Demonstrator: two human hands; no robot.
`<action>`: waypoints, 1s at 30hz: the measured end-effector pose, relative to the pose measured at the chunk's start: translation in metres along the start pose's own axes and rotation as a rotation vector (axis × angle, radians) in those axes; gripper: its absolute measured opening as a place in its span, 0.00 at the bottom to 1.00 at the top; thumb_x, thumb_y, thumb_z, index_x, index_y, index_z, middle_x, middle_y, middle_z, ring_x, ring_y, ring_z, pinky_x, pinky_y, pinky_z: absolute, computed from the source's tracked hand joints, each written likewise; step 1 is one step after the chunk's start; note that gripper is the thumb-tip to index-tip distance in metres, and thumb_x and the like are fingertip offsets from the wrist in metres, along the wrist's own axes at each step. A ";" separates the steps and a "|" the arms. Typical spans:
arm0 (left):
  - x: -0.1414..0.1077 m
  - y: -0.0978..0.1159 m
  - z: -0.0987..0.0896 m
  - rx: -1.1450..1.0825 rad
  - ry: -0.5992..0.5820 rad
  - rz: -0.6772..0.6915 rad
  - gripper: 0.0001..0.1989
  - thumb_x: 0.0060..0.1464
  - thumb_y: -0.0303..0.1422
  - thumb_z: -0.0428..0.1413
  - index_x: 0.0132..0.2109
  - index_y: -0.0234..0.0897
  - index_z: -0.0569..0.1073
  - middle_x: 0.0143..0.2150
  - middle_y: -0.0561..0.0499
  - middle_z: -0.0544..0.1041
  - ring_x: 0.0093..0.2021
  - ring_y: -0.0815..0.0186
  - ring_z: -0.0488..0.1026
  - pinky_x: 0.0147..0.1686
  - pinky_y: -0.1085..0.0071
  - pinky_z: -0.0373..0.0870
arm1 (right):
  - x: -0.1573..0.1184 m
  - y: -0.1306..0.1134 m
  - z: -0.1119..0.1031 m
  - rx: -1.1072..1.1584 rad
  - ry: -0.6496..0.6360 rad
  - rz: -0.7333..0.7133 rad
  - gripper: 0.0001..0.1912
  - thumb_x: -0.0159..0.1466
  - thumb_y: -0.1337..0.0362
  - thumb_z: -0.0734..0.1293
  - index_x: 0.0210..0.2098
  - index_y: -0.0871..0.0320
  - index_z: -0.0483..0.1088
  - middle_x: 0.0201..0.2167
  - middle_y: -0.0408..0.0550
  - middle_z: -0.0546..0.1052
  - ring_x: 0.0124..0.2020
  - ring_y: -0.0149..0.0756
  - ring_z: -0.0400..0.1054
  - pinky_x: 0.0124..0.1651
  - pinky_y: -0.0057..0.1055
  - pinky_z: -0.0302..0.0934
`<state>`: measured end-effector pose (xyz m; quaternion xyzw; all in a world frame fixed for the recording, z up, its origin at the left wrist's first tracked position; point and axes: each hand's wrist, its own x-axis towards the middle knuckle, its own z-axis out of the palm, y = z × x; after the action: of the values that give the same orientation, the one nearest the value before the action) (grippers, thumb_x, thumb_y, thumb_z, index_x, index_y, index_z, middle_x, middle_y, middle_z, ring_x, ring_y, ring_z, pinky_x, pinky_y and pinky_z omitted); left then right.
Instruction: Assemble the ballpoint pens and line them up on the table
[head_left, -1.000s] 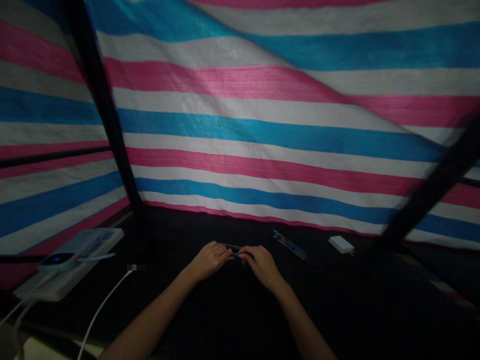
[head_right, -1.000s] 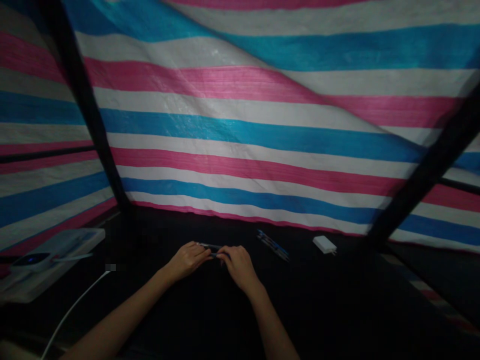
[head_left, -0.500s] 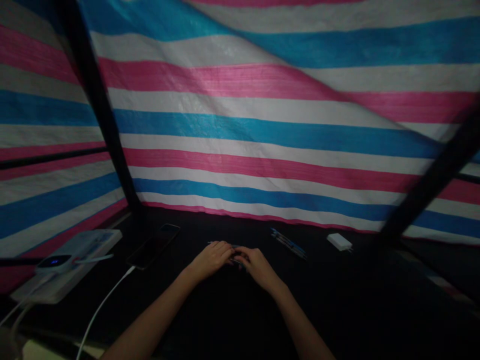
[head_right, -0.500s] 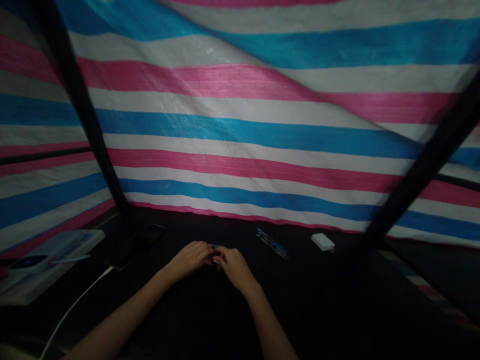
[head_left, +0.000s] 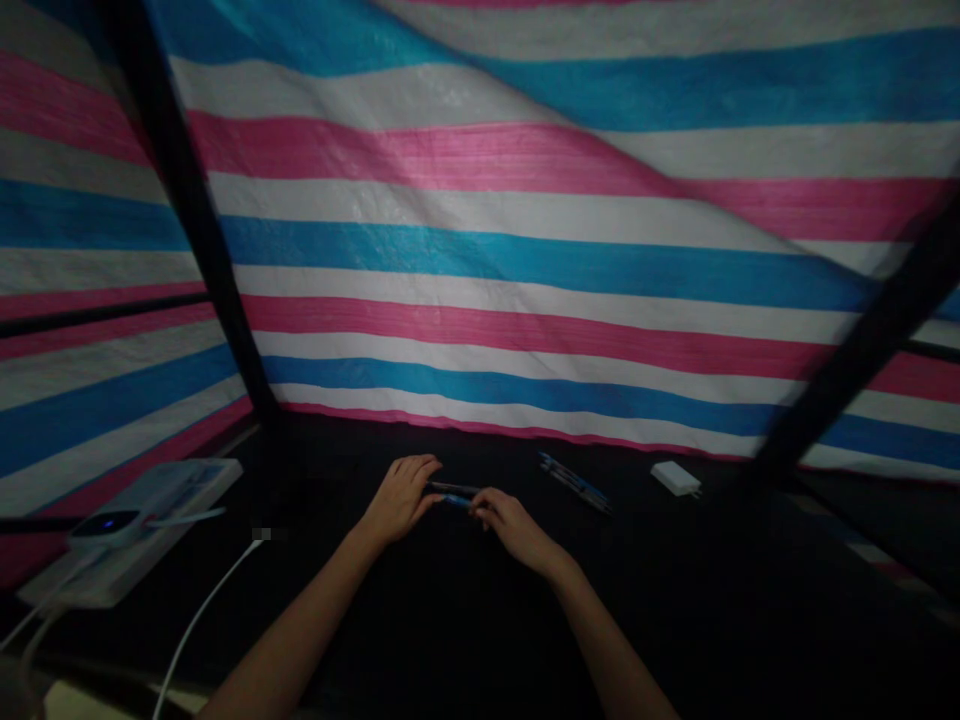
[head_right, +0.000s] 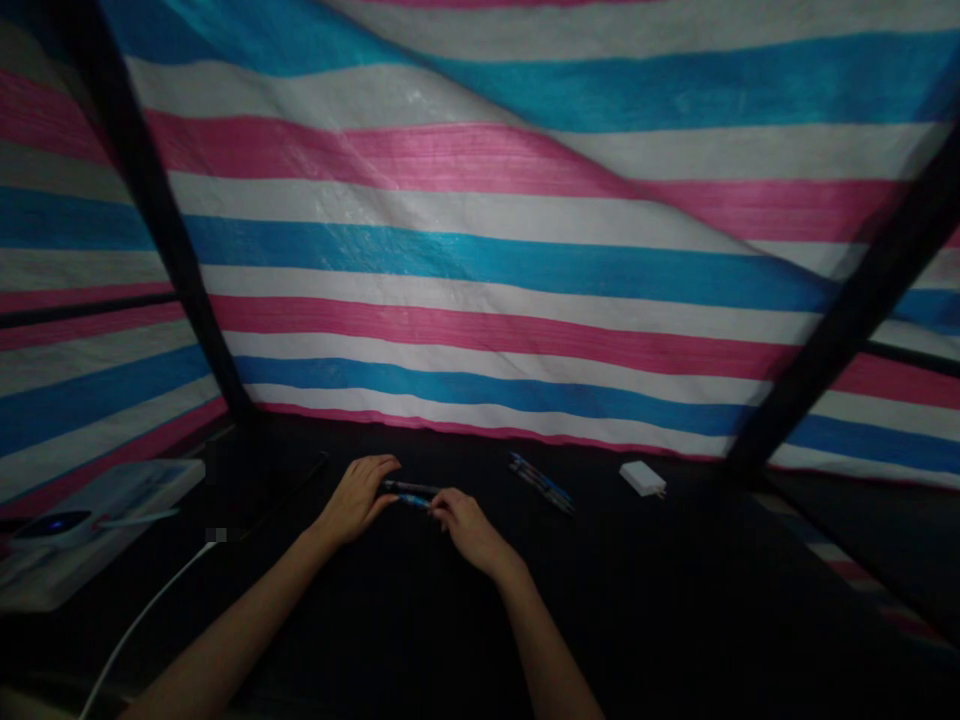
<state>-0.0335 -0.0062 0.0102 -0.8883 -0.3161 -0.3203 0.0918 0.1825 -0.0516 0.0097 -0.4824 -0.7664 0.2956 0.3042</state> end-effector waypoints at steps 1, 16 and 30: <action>0.000 -0.001 0.000 -0.008 0.008 -0.005 0.17 0.58 0.39 0.43 0.50 0.33 0.60 0.47 0.41 0.67 0.49 0.58 0.62 0.46 0.60 0.59 | 0.000 -0.001 0.000 0.027 0.006 -0.016 0.11 0.61 0.69 0.54 0.39 0.58 0.66 0.30 0.43 0.69 0.30 0.28 0.63 0.34 0.24 0.56; 0.003 0.004 -0.003 -0.008 -0.091 -0.021 0.10 0.58 0.36 0.45 0.41 0.34 0.65 0.43 0.46 0.67 0.43 0.62 0.62 0.43 0.65 0.57 | 0.000 -0.015 -0.007 -0.548 0.269 0.038 0.18 0.58 0.53 0.60 0.19 0.59 0.64 0.21 0.44 0.68 0.28 0.31 0.60 0.32 0.28 0.47; 0.005 0.005 -0.002 0.023 -0.129 -0.016 0.10 0.59 0.36 0.44 0.37 0.35 0.66 0.38 0.49 0.68 0.37 0.64 0.63 0.36 0.68 0.59 | -0.003 -0.021 0.003 -0.642 0.170 0.093 0.19 0.57 0.52 0.57 0.21 0.57 0.70 0.21 0.47 0.74 0.25 0.34 0.66 0.28 0.29 0.50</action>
<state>-0.0290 -0.0086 0.0152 -0.9033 -0.3323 -0.2595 0.0788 0.1696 -0.0624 0.0225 -0.6111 -0.7694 0.0113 0.1855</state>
